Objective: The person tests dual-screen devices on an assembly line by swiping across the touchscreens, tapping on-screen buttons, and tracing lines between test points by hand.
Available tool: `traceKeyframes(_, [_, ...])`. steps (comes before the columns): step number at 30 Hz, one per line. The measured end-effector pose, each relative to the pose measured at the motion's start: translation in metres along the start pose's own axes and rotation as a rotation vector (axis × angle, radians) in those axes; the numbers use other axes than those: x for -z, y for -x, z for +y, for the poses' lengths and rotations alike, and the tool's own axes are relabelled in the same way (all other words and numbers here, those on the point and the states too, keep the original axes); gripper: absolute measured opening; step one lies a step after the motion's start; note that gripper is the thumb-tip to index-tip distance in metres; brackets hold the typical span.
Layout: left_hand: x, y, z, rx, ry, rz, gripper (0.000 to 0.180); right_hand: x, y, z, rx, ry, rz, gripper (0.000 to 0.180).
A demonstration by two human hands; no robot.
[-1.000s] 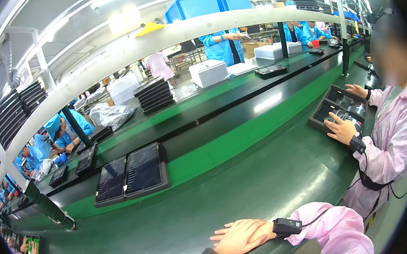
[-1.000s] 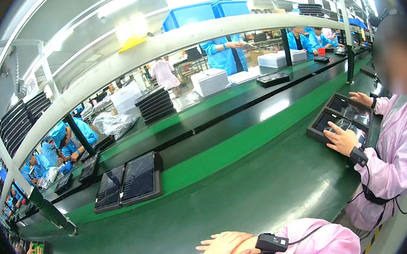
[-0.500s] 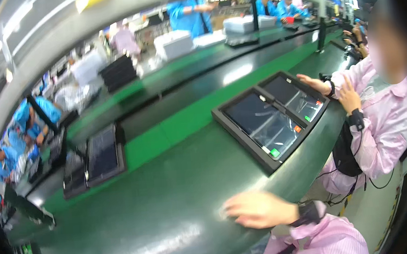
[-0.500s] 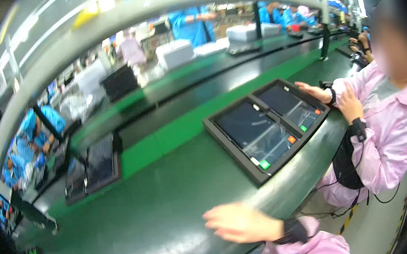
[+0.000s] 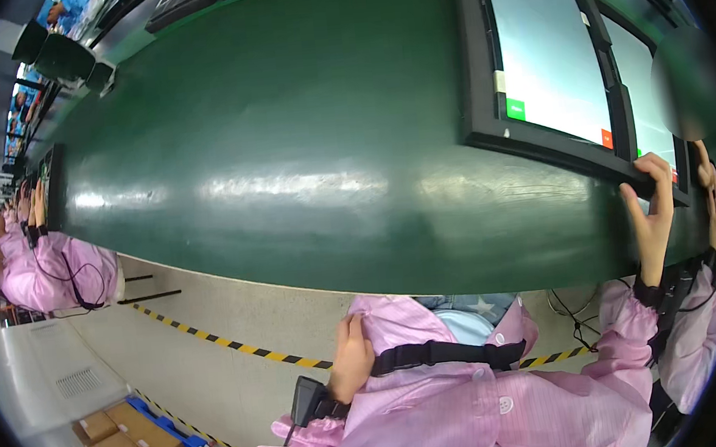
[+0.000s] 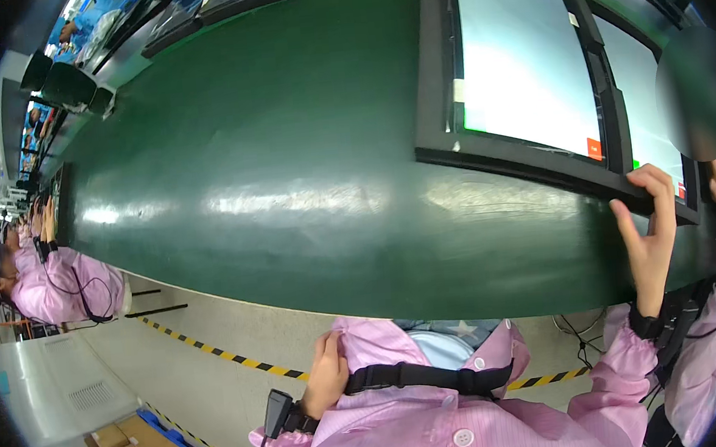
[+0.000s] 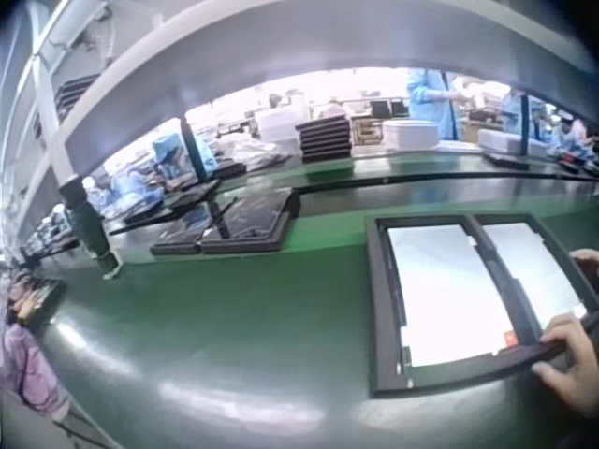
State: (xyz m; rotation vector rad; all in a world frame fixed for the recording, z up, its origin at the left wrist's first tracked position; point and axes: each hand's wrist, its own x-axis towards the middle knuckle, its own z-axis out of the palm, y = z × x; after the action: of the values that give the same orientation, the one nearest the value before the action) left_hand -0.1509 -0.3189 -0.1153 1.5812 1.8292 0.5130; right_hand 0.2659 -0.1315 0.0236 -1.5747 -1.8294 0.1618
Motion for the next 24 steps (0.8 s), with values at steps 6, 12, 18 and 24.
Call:
traceKeyframes(6, [-0.013,-0.036,-0.036,0.583,0.066,-0.421,0.033,0.001,0.000,0.025,-0.087,0.099,0.063,0.031])
traceKeyframes(12, [-0.025,-0.061,-0.068,0.366,-0.211,-0.512,0.031,0.008,0.000,0.041,-0.096,0.043,0.040,0.027])
traceKeyframes(18, [-0.026,-0.051,-0.084,0.247,-0.255,-0.564,0.029,0.002,-0.001,0.030,-0.127,-0.028,0.040,0.029])
traceKeyframes(24, [-0.017,-0.047,-0.081,0.161,-0.282,-0.604,0.028,-0.013,-0.001,-0.025,-0.103,0.013,0.059,0.032])
